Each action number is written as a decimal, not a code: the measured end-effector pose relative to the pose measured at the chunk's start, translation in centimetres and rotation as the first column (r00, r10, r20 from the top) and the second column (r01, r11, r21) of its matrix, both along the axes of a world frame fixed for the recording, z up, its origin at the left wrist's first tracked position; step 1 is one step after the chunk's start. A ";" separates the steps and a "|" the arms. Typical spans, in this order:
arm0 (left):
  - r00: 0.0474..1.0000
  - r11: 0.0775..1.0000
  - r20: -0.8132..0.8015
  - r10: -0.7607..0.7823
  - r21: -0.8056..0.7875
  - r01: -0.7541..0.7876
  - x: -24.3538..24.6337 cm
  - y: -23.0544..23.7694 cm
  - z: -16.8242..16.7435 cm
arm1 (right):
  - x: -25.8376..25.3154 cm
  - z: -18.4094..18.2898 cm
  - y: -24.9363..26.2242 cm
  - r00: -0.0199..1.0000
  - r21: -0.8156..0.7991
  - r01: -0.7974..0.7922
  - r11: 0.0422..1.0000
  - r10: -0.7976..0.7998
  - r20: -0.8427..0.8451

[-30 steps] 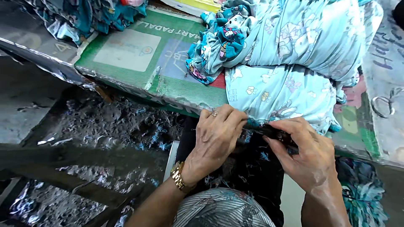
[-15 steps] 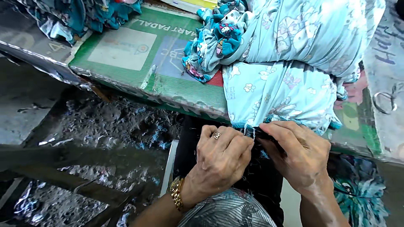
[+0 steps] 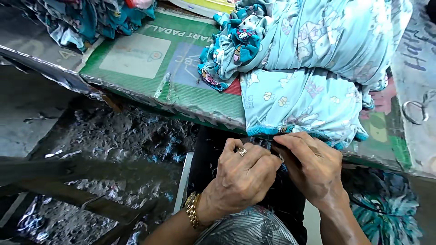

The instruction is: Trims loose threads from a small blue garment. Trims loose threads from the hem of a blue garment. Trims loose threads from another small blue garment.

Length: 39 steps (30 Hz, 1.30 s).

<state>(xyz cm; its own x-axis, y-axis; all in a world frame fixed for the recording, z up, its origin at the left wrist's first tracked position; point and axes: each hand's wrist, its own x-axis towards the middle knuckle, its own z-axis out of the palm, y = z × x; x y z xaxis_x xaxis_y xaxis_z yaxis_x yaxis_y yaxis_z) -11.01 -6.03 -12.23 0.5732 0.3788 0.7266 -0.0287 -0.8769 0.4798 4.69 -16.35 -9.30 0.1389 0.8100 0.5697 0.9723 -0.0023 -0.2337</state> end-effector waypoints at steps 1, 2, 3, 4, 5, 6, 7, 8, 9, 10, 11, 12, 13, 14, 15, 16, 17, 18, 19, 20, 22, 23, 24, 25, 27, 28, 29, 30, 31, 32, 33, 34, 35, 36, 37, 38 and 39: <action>1.000 1.000 0.027 -0.007 -0.009 0.008 -0.3 0.2 0.1 | 0.2 0.4 -0.4 1.000 -0.057 -0.014 0.998 0.013 -0.025; 0.999 1.000 0.050 0.011 -0.014 -0.011 -0.7 0.6 0.3 | 0.5 0.8 -0.9 0.997 -0.105 -0.037 0.994 0.029 -0.075; 0.997 0.999 0.065 0.049 -0.010 -0.049 -0.8 1.1 0.6 | 0.9 1.2 -1.4 0.989 -0.127 -0.060 0.990 0.041 -0.145; 0.993 0.995 0.060 0.097 0.001 -0.097 -0.8 1.8 0.9 | 1.2 1.7 -1.9 0.973 -0.125 -0.082 0.989 0.052 -0.225; 0.991 0.991 0.032 0.130 0.023 -0.131 -0.5 2.5 1.1 | 1.4 2.1 -2.2 0.951 -0.101 -0.105 0.989 0.071 -0.300; 0.990 0.988 -0.018 0.140 0.061 -0.139 -0.1 3.3 1.4 | 1.6 2.4 -2.3 0.931 -0.063 -0.120 0.991 0.091 -0.353; 0.986 0.985 -0.092 0.139 0.120 -0.127 0.4 4.2 1.6 | 1.6 2.6 -2.2 0.918 -0.025 -0.125 0.992 0.106 -0.382; 0.976 0.977 -0.167 0.140 0.181 -0.110 0.9 4.8 1.6 | 1.6 2.7 -1.9 0.915 0.003 -0.122 0.992 0.114 -0.386; 0.964 0.969 -0.222 0.150 0.228 -0.098 1.3 5.1 1.4 | 1.6 2.7 -1.5 0.921 0.018 -0.113 0.993 0.112 -0.373; 0.960 0.960 -0.228 0.162 0.261 -0.100 1.5 5.3 1.0 | 1.6 2.7 -1.2 0.928 0.026 -0.104 0.994 0.107 -0.356; 0.963 0.952 -0.204 0.175 0.286 -0.112 1.6 5.3 0.6 | 1.5 2.6 -0.9 0.936 0.026 -0.097 0.995 0.100 -0.338; 0.967 0.945 -0.175 0.186 0.301 -0.128 1.5 5.2 0.1 | 1.5 2.4 -0.7 0.943 0.022 -0.089 0.996 0.091 -0.319; 0.967 0.941 -0.159 0.200 0.306 -0.144 1.2 5.0 -0.2 | 1.4 2.3 -0.5 0.951 0.014 -0.079 0.997 0.080 -0.299; 0.965 0.940 -0.155 0.211 0.302 -0.157 0.9 4.8 -0.5 | 1.4 2.2 -0.4 0.959 -0.001 -0.066 0.998 0.063 -0.277; 0.962 0.942 -0.156 0.222 0.289 -0.171 0.7 4.6 -0.7 | 1.4 2.1 -0.3 0.966 -0.016 -0.055 0.998 0.049 -0.255; 0.960 0.945 -0.157 0.230 0.272 -0.182 0.4 4.4 -0.9 | 1.4 1.9 -0.2 0.971 -0.026 -0.051 0.998 0.043 -0.235; 0.960 0.948 -0.154 0.234 0.255 -0.190 0.3 4.1 -1.1 | 1.5 1.8 -0.2 0.977 -0.033 -0.052 0.998 0.044 -0.210; 0.963 0.952 -0.138 0.232 0.234 -0.196 0.1 3.8 -1.3 | 1.5 1.7 -0.1 0.982 -0.038 -0.060 0.997 0.053 -0.182; 0.968 0.956 -0.105 0.228 0.211 -0.203 -0.1 3.5 -1.5 | 1.5 1.5 0.0 0.987 -0.040 -0.071 0.997 0.065 -0.147; 0.972 0.961 -0.074 0.221 0.188 -0.205 -0.3 3.1 -1.5 | 1.5 1.5 0.1 0.992 -0.040 -0.081 0.996 0.076 -0.102; 0.977 0.967 -0.029 0.213 0.147 -0.206 -0.6 2.3 -1.4 | 1.2 1.3 0.3 0.996 -0.039 -0.090 0.995 0.089 -0.012; 0.978 0.971 -0.017 0.207 0.127 -0.203 -0.7 1.9 -1.2 | 1.1 1.3 0.4 0.996 -0.035 -0.092 0.995 0.092 0.020; 0.979 0.974 -0.006 0.202 0.109 -0.200 -0.7 1.7 -1.1 | 0.9 1.2 0.5 0.995 -0.026 -0.093 0.995 0.094 0.040; 0.980 0.976 0.008 0.199 0.093 -0.199 -0.8 1.5 -1.0 | 0.7 1.2 0.6 0.994 -0.013 -0.097 0.995 0.098 0.051; 0.981 0.979 0.028 0.193 0.063 -0.194 -0.7 1.3 -0.9 | 0.5 1.0 0.8 0.993 0.012 -0.104 0.995 0.103 0.066; 0.981 0.981 0.037 0.188 0.046 -0.190 -0.6 1.2 -0.9 | 0.4 0.9 0.9 0.992 0.023 -0.109 0.994 0.107 0.072; 0.983 0.983 0.040 0.181 0.026 -0.182 -0.6 1.2 -0.8 | 0.4 0.8 1.0 0.990 0.031 -0.119 0.992 0.116 0.076; 0.985 0.985 0.039 0.171 0.005 -0.171 -0.5 1.1 -0.8 | 0.4 0.7 1.1 0.989 0.037 -0.131 0.991 0.128 0.080; 0.986 0.987 0.036 0.163 -0.013 -0.163 -0.5 1.1 -0.7 | 0.4 0.7 1.2 0.987 0.040 -0.142 0.989 0.138 0.084; 0.987 0.988 0.037 0.156 -0.026 -0.155 -0.5 1.1 -0.7 | 0.4 0.6 1.3 0.985 0.044 -0.151 0.988 0.146 0.089; 0.988 0.988 0.038 0.149 -0.034 -0.148 -0.5 1.1 -0.7 | 0.5 0.5 1.3 0.985 0.049 -0.154 0.987 0.149 0.092; 0.989 0.989 0.035 0.144 -0.038 -0.142 -0.5 1.1 -0.6 | 0.6 0.4 1.4 0.984 0.059 -0.156 0.986 0.150 0.092; 0.990 0.990 0.031 0.140 -0.041 -0.138 -0.5 1.0 -0.6 | 0.6 0.4 1.4 0.984 0.071 -0.160 0.985 0.153 0.088; 0.990 0.990 0.025 0.136 -0.045 -0.135 -0.5 0.9 -0.6 | 0.7 0.3 1.4 0.984 0.082 -0.166 0.983 0.159 0.079; 0.991 0.990 0.020 0.132 -0.050 -0.131 -0.5 0.9 -0.5 | 0.7 0.3 1.5 0.984 0.088 -0.172 0.981 0.167 0.069; 0.991 0.990 0.019 0.129 -0.054 -0.128 -0.5 0.9 -0.5 | 0.7 0.2 1.6 0.983 0.090 -0.180 0.979 0.175 0.062; 0.991 0.990 0.018 0.129 -0.053 -0.128 -0.5 0.8 -0.6 | 0.8 0.0 1.7 0.981 0.092 -0.190 0.978 0.185 0.056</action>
<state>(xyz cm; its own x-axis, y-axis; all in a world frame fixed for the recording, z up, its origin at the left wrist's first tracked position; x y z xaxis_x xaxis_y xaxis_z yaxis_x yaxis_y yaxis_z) -11.49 -5.21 -12.78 0.5019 0.4859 0.7155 0.0719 -0.8478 0.5254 5.46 -14.69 -9.27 -0.0391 0.7600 0.6488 0.9632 0.2014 -0.1778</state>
